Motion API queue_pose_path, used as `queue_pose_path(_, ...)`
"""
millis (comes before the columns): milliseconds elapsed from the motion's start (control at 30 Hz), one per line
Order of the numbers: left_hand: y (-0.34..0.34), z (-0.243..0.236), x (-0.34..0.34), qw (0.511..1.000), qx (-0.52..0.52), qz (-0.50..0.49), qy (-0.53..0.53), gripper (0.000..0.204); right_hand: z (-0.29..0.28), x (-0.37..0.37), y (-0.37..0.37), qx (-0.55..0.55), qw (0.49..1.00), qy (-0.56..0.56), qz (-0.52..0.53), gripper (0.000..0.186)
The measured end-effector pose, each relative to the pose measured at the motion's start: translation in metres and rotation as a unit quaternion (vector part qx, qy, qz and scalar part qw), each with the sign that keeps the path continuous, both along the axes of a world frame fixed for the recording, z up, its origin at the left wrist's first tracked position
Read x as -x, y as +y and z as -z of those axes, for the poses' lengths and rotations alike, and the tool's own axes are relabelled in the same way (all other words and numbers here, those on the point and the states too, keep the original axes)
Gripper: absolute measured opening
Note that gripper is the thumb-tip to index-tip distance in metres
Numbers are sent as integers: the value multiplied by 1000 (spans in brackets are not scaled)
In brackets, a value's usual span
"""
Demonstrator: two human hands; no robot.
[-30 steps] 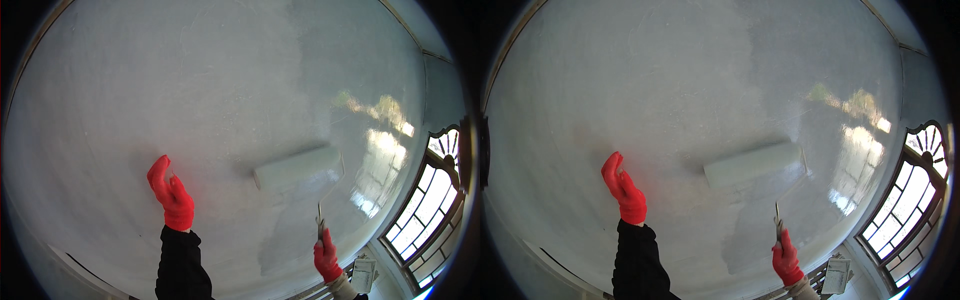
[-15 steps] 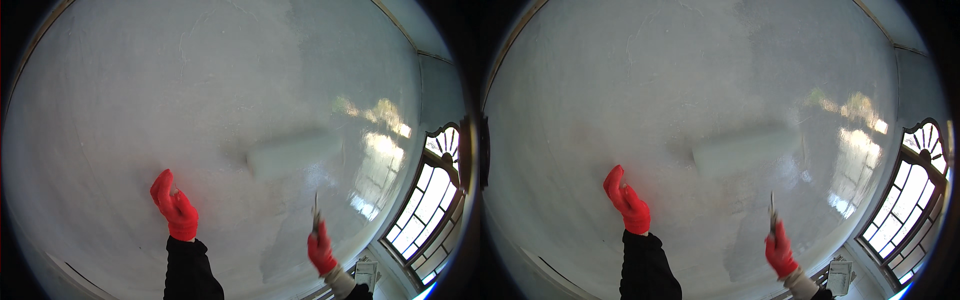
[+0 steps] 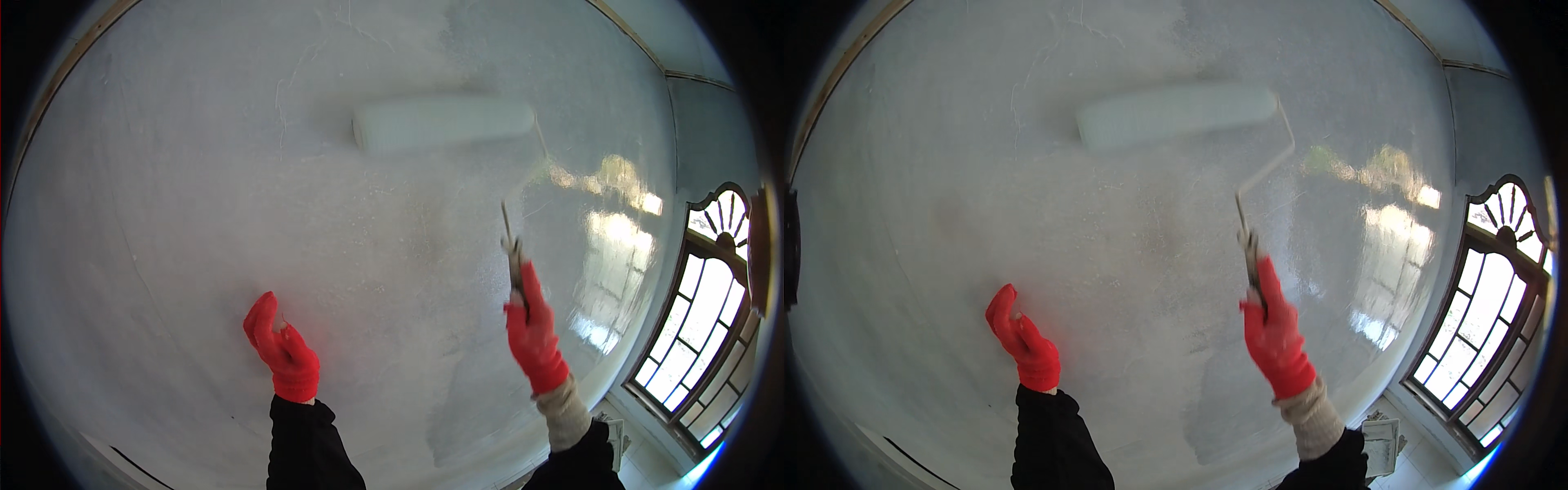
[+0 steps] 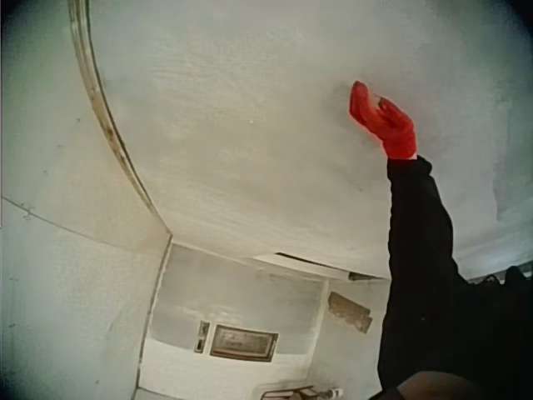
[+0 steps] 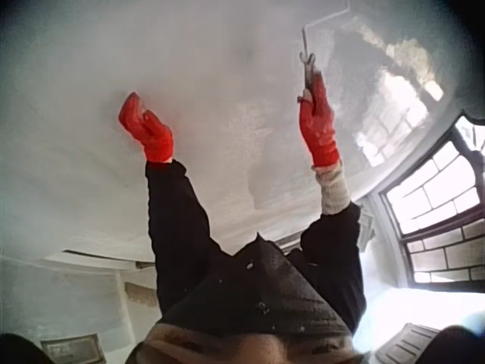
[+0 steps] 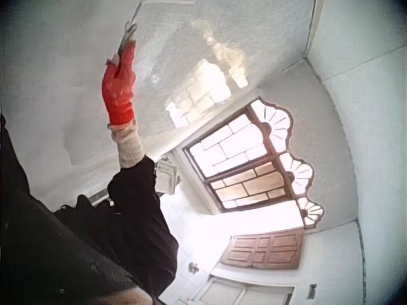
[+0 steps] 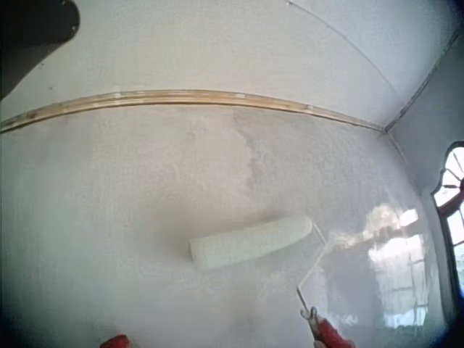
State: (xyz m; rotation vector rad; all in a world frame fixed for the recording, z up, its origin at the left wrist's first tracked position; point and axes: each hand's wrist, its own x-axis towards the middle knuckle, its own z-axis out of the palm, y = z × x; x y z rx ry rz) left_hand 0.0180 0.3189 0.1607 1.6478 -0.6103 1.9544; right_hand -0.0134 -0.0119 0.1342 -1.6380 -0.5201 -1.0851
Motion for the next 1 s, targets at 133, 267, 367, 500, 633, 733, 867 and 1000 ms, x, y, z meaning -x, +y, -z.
queue_pose_path(133,-2,-2,4,1000,-4,14,-12,37,133,31,6,13,998,52,-24,57)
queue_pose_path(267,-10,-6,0,1000,-8,16,-18,37,151,43,4,12,997,72,-10,58)
queue_pose_path(367,-4,-3,6,1000,0,-18,-5,37,57,18,4,13,1000,18,-9,56)
queue_pose_path(500,-4,-2,1,1000,-7,-21,-6,36,-14,-4,5,-18,1000,-16,-8,55)
queue_pose_path(633,6,0,6,1000,-10,-26,-10,37,77,2,9,23,1000,13,-14,59)
queue_pose_path(733,-7,-2,4,1000,-1,1,-6,37,181,29,11,26,999,47,-5,59)
queue_pose_path(867,-8,-1,3,1000,-2,-3,-3,37,169,32,6,9,997,64,-41,61)
queue_pose_path(1000,-3,-1,3,999,-3,-34,-9,36,38,5,0,9,999,28,-23,56)
